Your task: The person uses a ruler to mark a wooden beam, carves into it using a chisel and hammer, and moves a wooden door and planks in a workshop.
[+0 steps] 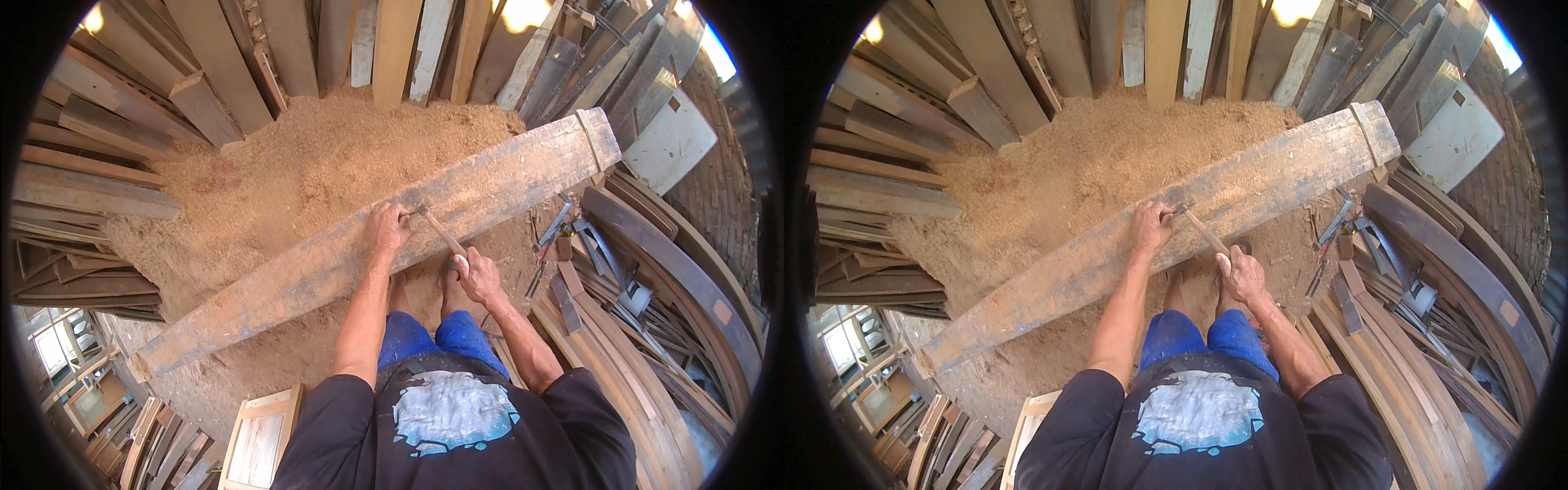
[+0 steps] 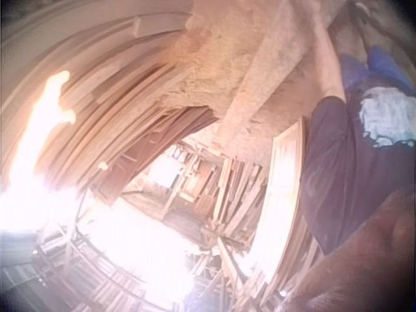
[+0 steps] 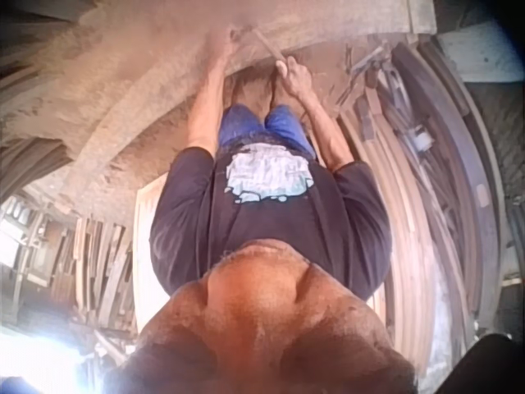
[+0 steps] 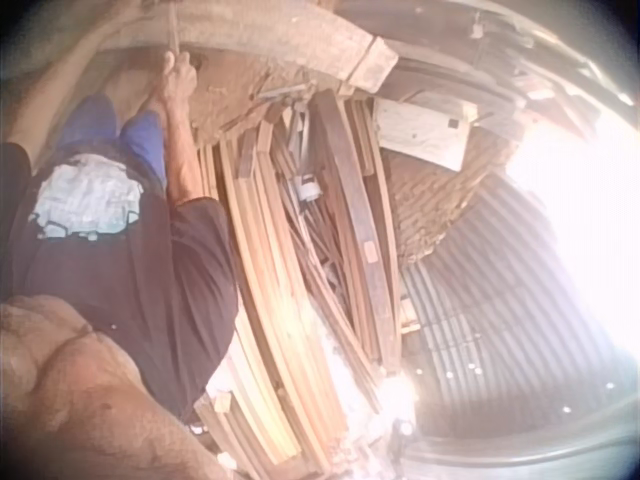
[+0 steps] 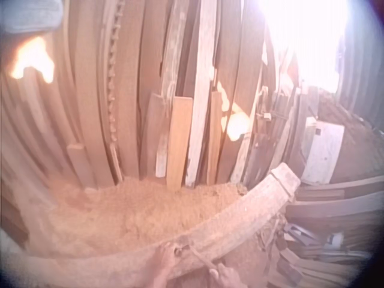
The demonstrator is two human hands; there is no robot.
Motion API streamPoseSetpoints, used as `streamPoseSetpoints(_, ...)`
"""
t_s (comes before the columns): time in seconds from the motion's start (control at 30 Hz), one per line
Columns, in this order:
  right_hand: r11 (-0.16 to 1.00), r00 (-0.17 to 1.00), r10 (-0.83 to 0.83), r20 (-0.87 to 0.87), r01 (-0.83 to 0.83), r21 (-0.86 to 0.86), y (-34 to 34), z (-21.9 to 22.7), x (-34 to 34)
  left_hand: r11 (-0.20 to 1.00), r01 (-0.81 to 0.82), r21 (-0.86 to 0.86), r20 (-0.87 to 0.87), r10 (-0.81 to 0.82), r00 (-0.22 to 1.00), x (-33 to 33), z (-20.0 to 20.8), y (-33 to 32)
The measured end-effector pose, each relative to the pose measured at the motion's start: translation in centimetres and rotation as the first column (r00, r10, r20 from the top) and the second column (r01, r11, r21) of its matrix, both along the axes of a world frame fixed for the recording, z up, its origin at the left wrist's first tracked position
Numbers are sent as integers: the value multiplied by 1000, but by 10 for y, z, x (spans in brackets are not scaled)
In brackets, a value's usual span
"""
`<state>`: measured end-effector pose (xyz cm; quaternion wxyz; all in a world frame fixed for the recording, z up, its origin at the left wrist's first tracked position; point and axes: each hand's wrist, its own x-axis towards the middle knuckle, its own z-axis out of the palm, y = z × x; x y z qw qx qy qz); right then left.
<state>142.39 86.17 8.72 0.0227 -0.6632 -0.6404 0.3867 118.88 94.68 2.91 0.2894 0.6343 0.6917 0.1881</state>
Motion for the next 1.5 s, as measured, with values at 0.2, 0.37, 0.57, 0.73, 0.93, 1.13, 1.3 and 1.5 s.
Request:
streamPoseSetpoints(0.2, 914, 933, 45, -356, 106, 392, -5, 27, -19, 998, -20, 60, 54, 17, 998, -1, 9, -7)
streamPoseSetpoints(0.37, 983, 994, -73, -78, 85, 165, -4, -16, 6, 1000, 19, 0, 19, -19, 1000, -7, -3, -4)
streamPoseSetpoints(0.57, 833, 866, -494, -76, 497, 243, 19, -11, 13, 993, 119, 22, -60, -117, 991, -6, 4, -6)
streamPoseSetpoints(0.73, 777, 810, -586, -27, 571, 266, 28, -20, 2, 995, 81, -56, 52, -78, 996, -12, 12, 4)
streamPoseSetpoints(0.93, 776, 919, -394, -35, 352, 522, 17, 57, -6, 943, 292, -159, 309, -233, 922, -3, 56, 1)
streamPoseSetpoints(1.13, 913, 970, -234, 58, 199, 356, -31, 92, -9, 704, 679, -211, 373, -584, 721, 42, 93, -14)
streamPoseSetpoints(1.3, 915, 926, -367, -91, 377, 147, -94, 65, 20, 392, 897, -204, 352, -826, 441, 113, 116, -25)
streamPoseSetpoints(1.5, 696, 678, -702, -217, 718, -6, -168, 80, 76, 807, 558, -191, 132, -543, 830, 166, 74, -16)
